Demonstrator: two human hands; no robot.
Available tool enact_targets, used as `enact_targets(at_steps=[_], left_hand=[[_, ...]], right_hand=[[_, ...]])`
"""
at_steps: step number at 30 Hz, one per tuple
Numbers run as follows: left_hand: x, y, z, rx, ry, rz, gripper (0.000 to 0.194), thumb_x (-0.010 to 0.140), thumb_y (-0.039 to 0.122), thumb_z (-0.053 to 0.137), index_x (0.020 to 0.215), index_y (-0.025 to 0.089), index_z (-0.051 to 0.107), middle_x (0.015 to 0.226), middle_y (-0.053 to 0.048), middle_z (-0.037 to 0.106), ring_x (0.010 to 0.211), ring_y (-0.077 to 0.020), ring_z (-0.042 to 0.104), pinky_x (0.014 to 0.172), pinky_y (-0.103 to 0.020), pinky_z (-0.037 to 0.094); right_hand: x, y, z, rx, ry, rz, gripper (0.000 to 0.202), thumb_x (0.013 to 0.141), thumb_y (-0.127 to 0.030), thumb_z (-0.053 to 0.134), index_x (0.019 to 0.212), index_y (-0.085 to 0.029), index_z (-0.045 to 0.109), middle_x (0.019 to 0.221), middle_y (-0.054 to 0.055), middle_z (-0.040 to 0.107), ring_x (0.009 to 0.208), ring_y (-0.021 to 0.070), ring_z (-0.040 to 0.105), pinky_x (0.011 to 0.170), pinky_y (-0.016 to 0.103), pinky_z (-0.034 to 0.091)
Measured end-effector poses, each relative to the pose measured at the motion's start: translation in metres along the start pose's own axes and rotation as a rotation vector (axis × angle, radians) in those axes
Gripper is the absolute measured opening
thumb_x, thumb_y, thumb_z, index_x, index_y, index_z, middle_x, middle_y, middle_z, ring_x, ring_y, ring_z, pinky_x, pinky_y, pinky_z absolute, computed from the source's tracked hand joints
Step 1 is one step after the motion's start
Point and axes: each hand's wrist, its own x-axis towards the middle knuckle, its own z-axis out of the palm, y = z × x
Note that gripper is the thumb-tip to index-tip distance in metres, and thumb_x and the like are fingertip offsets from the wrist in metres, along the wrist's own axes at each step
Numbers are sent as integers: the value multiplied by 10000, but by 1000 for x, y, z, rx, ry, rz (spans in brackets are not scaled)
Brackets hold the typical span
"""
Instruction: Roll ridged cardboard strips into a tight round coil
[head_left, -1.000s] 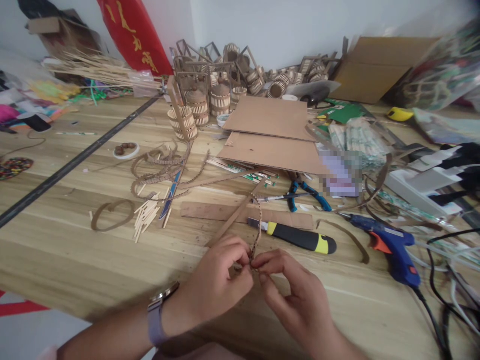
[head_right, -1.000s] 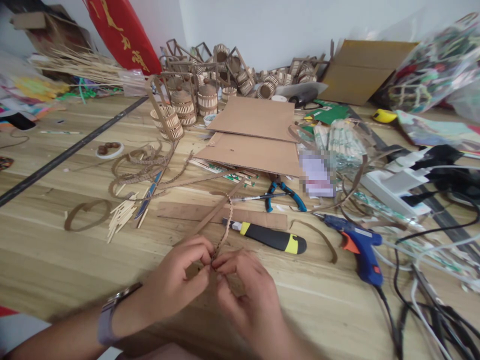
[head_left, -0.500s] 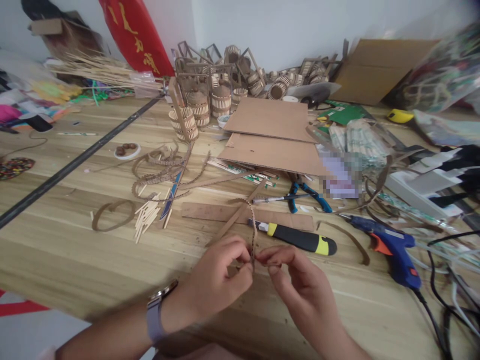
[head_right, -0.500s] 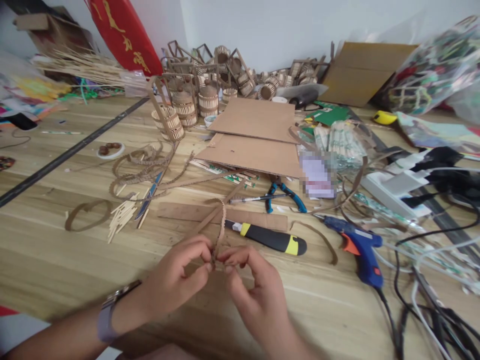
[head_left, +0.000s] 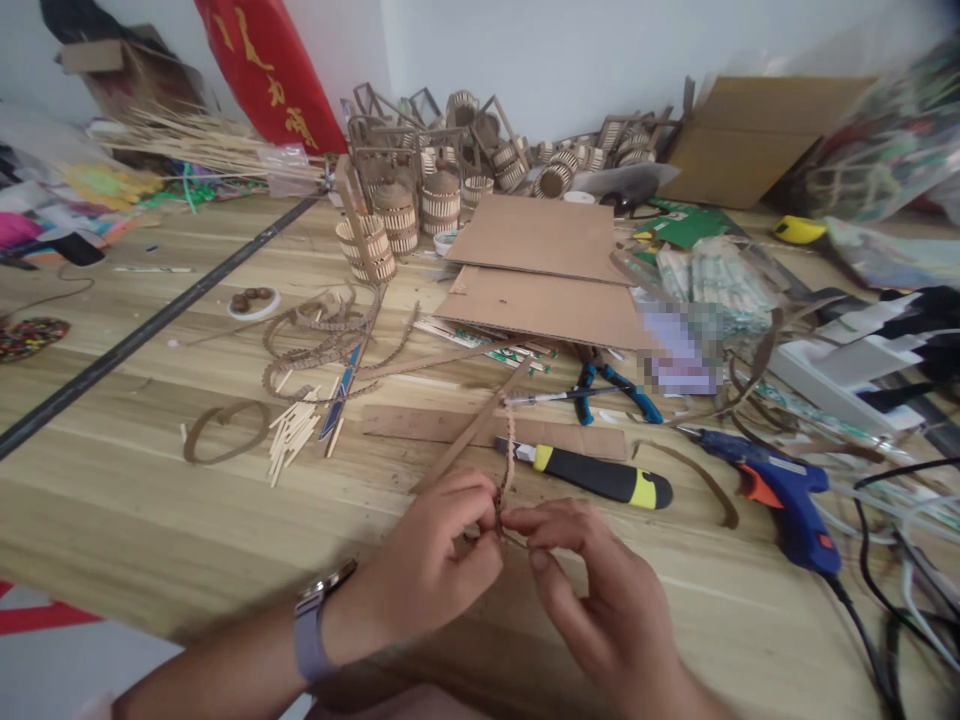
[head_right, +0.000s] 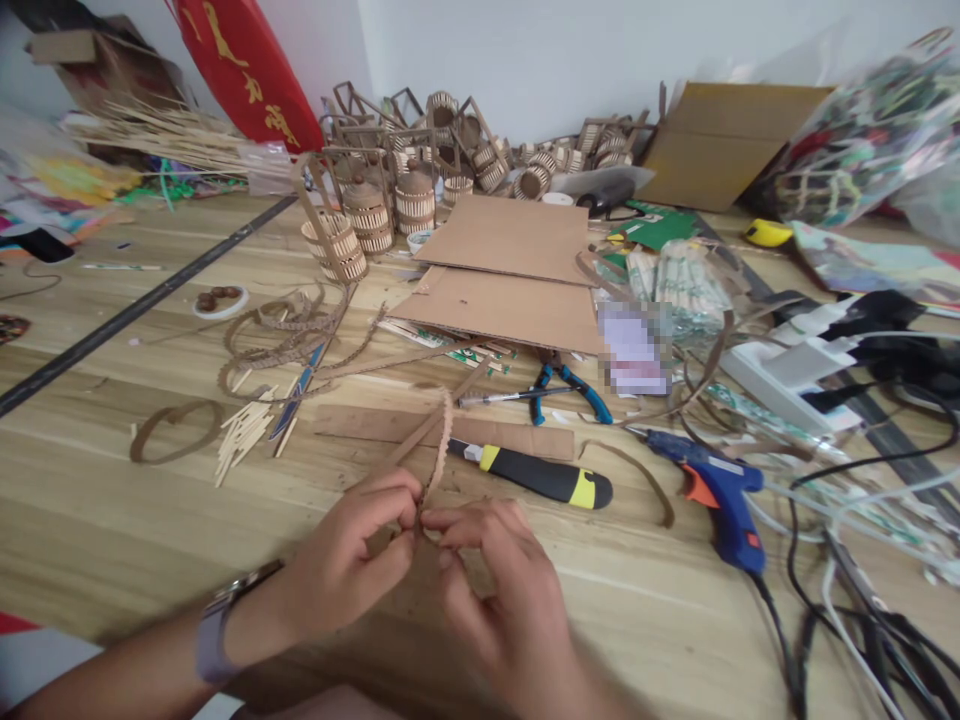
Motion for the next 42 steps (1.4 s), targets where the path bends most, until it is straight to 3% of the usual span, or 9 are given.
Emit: enact_targets(at_steps=[3, 6, 11, 18, 23, 26, 31, 36, 42], left_hand=[[0, 1, -2, -13, -62, 17, 163, 737, 67, 436, 657, 196, 378, 727, 16, 465, 725, -141, 472, 653, -248, 342], [0, 0, -2, -20, -89, -12, 147, 736, 79, 435, 665, 198, 384, 727, 20, 461, 713, -141, 467, 643, -250, 339], [-1, -2, -1, -37, -33, -93, 87, 807, 165, 497, 736, 200, 460, 786, 13, 519, 771, -154, 508, 695, -257, 380], [-1, -2, 1, -69, -29, -88, 133, 886, 172, 475, 755, 196, 484, 825, 2, 547, 796, -144, 529, 688, -239, 392], [-2, -1, 3, -93, -19, -50, 135, 862, 119, 496, 748, 189, 507, 864, -6, 567, 848, -144, 549, 746, -236, 408], [-3, -2, 3, -96, -15, -21, 142, 841, 86, 493, 745, 190, 508, 870, -6, 572, 857, -141, 553, 768, -233, 411], [-4, -3, 0, -83, -32, -2, 139, 818, 91, 493, 721, 190, 487, 872, -4, 578, 830, -138, 543, 747, -233, 399], [-2, -2, -1, -134, -57, -129, 110, 857, 213, 530, 752, 188, 507, 850, 0, 569, 826, -150, 533, 686, -234, 385], [2, -3, 1, -335, -129, -287, 218, 883, 318, 531, 720, 175, 524, 685, 30, 495, 651, -116, 452, 569, -225, 329]], right_hand=[[1, -1, -2, 125, 3, 117, 162, 894, -121, 491, 874, -271, 549, 867, -28, 754, 793, 125, 714, 708, 219, 554], [1, -2, -3, 177, 8, 144, 156, 908, -131, 481, 874, -267, 550, 855, -15, 750, 783, 132, 719, 691, 216, 558], [1, -2, -1, 53, 36, 29, 177, 848, -90, 501, 865, -262, 540, 865, -2, 749, 778, 159, 709, 700, 267, 539], [4, 2, 2, -66, 9, -107, 165, 863, -149, 611, 989, -248, 574, 899, 36, 724, 830, 185, 699, 722, 301, 552], [3, 3, 2, -110, 46, -130, 175, 897, -96, 564, 960, -257, 584, 879, 33, 741, 816, 179, 713, 714, 303, 557], [1, 4, 2, -48, 76, -31, 145, 900, -120, 573, 907, -265, 571, 852, 12, 757, 794, 164, 726, 710, 281, 570], [1, 5, 4, 253, 137, 214, 72, 947, -217, 561, 896, -267, 573, 841, 8, 768, 756, 145, 746, 663, 232, 598], [1, 4, 5, 228, 173, 191, 60, 933, -220, 586, 898, -268, 583, 873, 7, 767, 809, 142, 743, 713, 226, 593], [-2, 6, 3, 149, 153, 151, 83, 926, -202, 582, 928, -285, 582, 876, -4, 754, 821, 135, 731, 733, 227, 586]])
